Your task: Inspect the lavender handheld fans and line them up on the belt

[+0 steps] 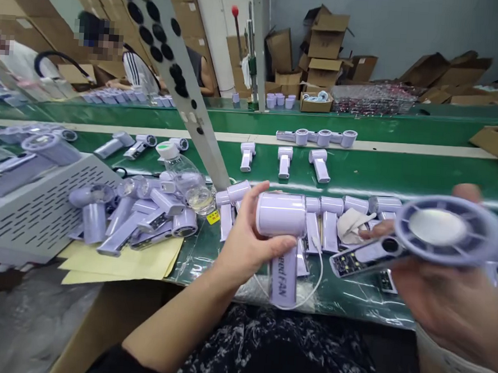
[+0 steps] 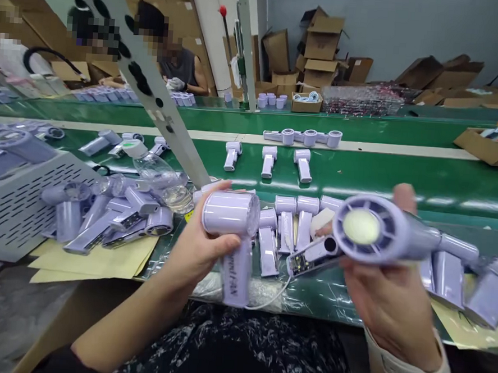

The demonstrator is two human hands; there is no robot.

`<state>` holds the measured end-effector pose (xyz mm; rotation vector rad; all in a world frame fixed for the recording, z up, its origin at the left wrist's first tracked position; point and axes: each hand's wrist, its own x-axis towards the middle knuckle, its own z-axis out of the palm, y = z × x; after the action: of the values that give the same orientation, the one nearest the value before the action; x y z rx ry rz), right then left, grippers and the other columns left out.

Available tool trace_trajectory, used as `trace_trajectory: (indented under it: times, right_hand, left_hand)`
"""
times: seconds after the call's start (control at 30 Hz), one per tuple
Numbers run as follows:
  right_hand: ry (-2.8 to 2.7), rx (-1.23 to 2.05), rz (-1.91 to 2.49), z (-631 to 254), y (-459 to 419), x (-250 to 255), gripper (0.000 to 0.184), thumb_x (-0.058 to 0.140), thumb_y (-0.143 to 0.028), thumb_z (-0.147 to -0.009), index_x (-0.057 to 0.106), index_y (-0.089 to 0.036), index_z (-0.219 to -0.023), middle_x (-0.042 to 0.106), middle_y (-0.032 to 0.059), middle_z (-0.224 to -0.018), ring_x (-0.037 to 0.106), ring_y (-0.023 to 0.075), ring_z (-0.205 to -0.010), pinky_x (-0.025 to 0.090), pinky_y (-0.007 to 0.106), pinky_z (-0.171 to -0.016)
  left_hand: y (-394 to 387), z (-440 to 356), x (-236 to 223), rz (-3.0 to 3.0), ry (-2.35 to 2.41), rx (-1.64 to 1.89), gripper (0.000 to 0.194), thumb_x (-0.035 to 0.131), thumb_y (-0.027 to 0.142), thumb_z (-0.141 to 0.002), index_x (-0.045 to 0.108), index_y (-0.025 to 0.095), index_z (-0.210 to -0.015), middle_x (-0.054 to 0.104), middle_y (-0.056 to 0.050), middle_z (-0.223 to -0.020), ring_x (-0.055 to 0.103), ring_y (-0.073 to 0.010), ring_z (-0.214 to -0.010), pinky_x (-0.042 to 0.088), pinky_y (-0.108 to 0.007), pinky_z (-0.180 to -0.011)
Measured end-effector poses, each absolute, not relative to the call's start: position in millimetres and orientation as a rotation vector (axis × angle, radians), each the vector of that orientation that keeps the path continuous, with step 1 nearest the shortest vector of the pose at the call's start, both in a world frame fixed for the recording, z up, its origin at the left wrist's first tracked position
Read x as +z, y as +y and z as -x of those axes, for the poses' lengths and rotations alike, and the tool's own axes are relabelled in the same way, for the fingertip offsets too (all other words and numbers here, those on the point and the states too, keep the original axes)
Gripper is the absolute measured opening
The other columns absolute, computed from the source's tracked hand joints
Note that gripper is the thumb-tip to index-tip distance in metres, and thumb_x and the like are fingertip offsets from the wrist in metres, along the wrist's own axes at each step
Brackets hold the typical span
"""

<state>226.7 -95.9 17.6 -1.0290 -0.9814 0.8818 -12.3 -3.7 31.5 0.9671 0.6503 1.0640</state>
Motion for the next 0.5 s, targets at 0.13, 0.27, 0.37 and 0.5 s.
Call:
trace_trajectory:
  times: [0.13,0.27,0.37,0.5]
  right_hand:
    - [-0.530,1.337,0.886,-194.3,-77.0,9.7,0.032,0.077,-0.056,-0.086,0.072,-0.030,-0.105,0.066,0.0039,-0.087,0.063,0.0197,-0.077,0.059,0.032,-0.067]
    - [-0.502,1.528,0.758,-167.8,-74.9,5.6,0.052,0.072,-0.072,-0.081,0.068,-0.021,-0.092,0.058,0.0021,-0.073,0.051,0.0144,-0.060,0.048,0.025,-0.051]
    - [-0.607,1.562,0.793,-158.4,-77.0,8.3,0.065,0.064,-0.083,-0.080,0.072,-0.020,-0.096,0.062,0.0050,-0.081,0.053,0.0140,-0.060,0.048,0.025,-0.049]
    - [-0.655,1.616,0.829,-153.7,-80.2,13.0,0.069,0.067,-0.086,-0.076,0.070,-0.023,-0.102,0.064,0.0056,-0.083,0.058,0.0167,-0.064,0.051,0.025,-0.047]
  left_hand:
    - [-16.5,5.1,6.9,-0.806,0.620,0.939,0.061,0.098,0.048,-0.056,0.073,0.016,-0.101,0.073,-0.007,-0.086,0.069,-0.0222,-0.085,0.058,-0.034,-0.082]
    - [-27.2,-8.8,-15.8,-0.760,0.412,0.794,0.084,0.081,0.080,-0.058,0.074,0.014,-0.109,0.071,-0.017,-0.109,0.068,-0.0286,-0.094,0.060,-0.039,-0.084]
    - [-28.3,-14.4,-14.9,-0.775,0.314,0.803,0.087,0.071,0.092,-0.053,0.072,0.019,-0.099,0.067,-0.012,-0.102,0.065,-0.0240,-0.077,0.062,-0.037,-0.065]
    - [-26.0,-13.6,-3.0,-0.780,0.259,0.803,0.080,0.074,0.093,-0.047,0.065,0.020,-0.079,0.057,-0.006,-0.083,0.058,-0.0184,-0.062,0.058,-0.032,-0.044]
